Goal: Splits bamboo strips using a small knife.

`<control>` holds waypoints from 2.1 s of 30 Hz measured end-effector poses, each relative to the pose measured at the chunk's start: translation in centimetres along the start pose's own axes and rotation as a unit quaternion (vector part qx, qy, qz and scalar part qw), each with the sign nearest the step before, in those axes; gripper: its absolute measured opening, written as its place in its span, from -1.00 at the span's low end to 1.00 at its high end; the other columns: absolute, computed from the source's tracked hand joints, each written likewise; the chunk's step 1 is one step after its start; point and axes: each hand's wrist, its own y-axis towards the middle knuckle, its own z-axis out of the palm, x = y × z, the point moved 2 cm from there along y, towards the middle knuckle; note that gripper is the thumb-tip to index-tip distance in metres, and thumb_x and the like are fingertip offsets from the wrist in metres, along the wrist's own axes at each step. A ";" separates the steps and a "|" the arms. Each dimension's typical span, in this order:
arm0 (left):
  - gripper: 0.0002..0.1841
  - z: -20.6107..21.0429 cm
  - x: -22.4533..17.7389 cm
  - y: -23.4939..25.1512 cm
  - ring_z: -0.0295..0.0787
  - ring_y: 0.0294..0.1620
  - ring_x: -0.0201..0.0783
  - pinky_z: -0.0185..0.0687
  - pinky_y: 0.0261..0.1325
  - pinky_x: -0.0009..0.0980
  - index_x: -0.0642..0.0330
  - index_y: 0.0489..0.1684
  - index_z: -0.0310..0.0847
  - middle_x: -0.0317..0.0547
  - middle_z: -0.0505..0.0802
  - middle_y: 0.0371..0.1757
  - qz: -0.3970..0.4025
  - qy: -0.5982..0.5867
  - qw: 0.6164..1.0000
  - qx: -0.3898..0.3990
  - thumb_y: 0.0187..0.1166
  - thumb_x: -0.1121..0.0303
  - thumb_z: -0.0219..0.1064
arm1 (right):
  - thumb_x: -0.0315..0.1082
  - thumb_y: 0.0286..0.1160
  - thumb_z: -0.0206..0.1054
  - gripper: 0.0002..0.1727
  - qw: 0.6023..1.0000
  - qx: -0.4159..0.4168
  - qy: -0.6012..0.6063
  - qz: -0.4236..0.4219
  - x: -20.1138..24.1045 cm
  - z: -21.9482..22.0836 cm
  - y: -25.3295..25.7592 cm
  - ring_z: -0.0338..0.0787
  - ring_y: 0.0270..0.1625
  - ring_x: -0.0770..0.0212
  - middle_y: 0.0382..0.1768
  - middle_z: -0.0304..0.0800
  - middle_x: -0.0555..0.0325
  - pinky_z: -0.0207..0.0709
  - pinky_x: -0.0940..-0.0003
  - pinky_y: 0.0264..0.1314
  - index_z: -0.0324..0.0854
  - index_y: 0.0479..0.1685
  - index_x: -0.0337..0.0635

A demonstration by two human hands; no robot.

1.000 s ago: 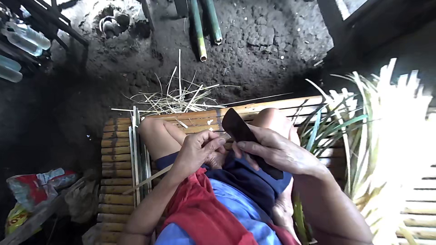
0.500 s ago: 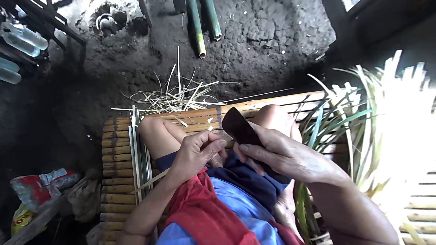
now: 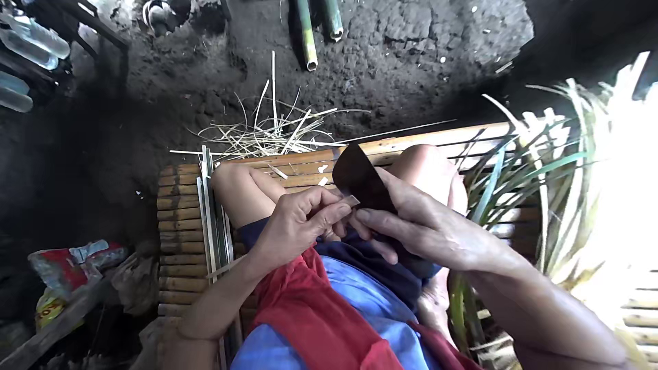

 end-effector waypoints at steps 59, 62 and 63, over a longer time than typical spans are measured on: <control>-0.47 -3.3 5.2 3.0 0.16 -0.91 -0.58 0.18 -0.76 -0.67 -0.11 -0.48 0.37 -0.55 0.34 -0.86 -0.030 -0.395 0.818 -0.417 0.92 0.04 -0.42 | 0.02 0.73 0.25 -0.77 0.939 -0.207 -0.091 -0.258 -4.1 0.7 -8.2 0.73 -0.23 0.71 -0.30 0.78 0.63 0.58 0.79 -0.17 0.75 -0.14 0.21; -0.57 0.5 4.5 0.9 0.60 -0.50 -0.62 0.57 -0.31 -0.64 -0.11 0.02 0.47 -0.56 0.66 -0.51 -0.078 -0.280 0.945 -0.147 0.85 -0.14 -0.23 | 0.07 0.68 0.30 -0.77 0.902 -0.333 -0.165 -0.220 -4.3 0.1 -7.1 0.72 -0.31 0.76 -0.34 0.79 0.68 0.62 0.78 -0.24 0.76 -0.16 0.23; -0.59 2.2 3.8 0.3 0.58 -0.48 -0.65 0.55 -0.32 -0.66 -0.04 0.01 0.54 -0.57 0.68 -0.50 -0.087 -0.259 0.961 -0.036 0.83 -0.07 -0.13 | 0.08 0.66 0.32 -0.77 0.886 -0.369 -0.178 -0.216 -4.3 -0.2 -6.6 0.72 -0.34 0.74 -0.36 0.80 0.69 0.63 0.75 -0.27 0.76 -0.18 0.23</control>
